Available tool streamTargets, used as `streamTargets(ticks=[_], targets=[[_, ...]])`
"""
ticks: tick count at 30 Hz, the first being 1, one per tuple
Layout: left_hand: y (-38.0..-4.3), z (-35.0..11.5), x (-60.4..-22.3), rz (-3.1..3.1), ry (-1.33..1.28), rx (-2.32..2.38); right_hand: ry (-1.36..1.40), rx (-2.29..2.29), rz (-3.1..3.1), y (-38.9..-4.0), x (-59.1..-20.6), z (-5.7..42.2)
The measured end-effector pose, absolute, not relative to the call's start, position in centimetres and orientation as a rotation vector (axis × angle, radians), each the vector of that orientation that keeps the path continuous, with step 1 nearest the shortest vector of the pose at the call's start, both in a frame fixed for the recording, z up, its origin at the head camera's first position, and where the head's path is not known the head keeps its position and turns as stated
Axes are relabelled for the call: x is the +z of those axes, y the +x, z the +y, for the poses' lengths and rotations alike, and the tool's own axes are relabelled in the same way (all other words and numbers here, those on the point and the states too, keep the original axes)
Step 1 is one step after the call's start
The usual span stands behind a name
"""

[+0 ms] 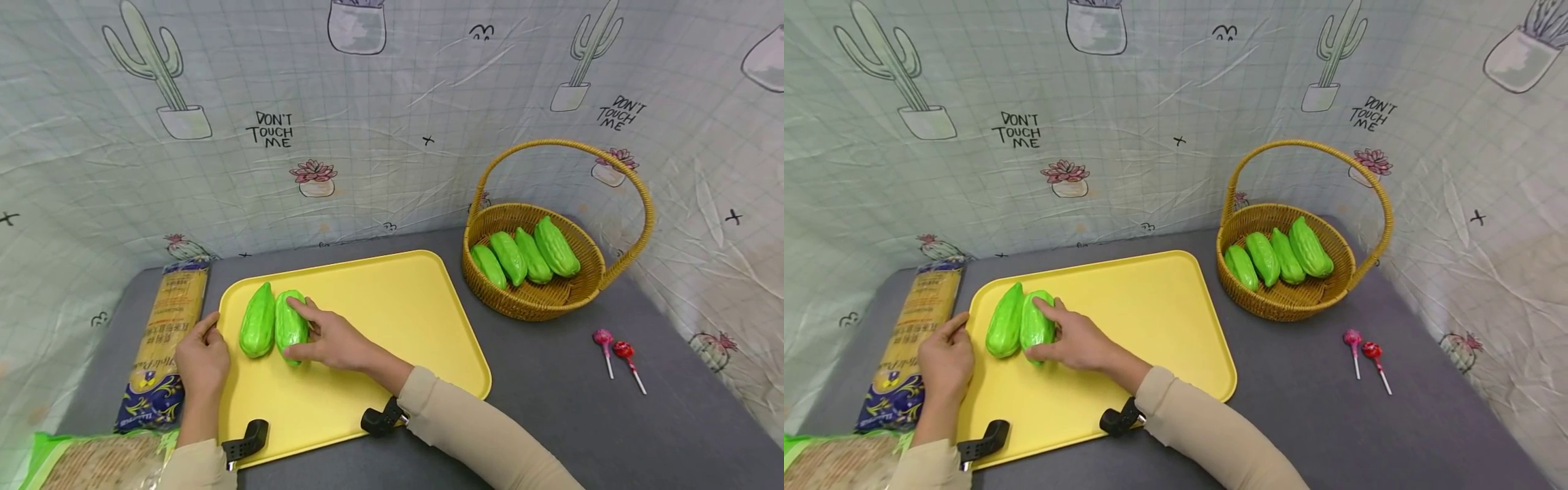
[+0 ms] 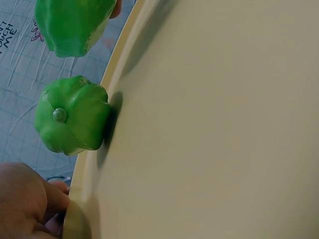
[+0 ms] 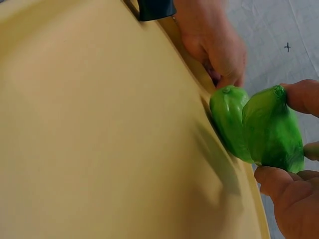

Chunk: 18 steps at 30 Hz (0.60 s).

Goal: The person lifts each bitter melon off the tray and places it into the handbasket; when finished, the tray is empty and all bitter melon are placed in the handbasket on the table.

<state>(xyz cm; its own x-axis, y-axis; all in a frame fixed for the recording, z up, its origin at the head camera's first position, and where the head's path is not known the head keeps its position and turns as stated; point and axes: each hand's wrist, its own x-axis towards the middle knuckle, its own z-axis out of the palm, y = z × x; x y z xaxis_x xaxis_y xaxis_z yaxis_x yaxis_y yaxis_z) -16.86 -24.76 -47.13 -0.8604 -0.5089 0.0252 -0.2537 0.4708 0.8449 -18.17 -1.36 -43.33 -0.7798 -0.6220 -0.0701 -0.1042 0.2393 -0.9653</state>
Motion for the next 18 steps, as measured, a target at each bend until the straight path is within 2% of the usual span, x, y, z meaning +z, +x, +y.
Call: streamTargets(ticks=[18], targets=[[-17.0,-24.9,-47.5,-2.452,0.653,-1.342,-0.724,-1.585,2.059,-17.4,-42.2,0.7]])
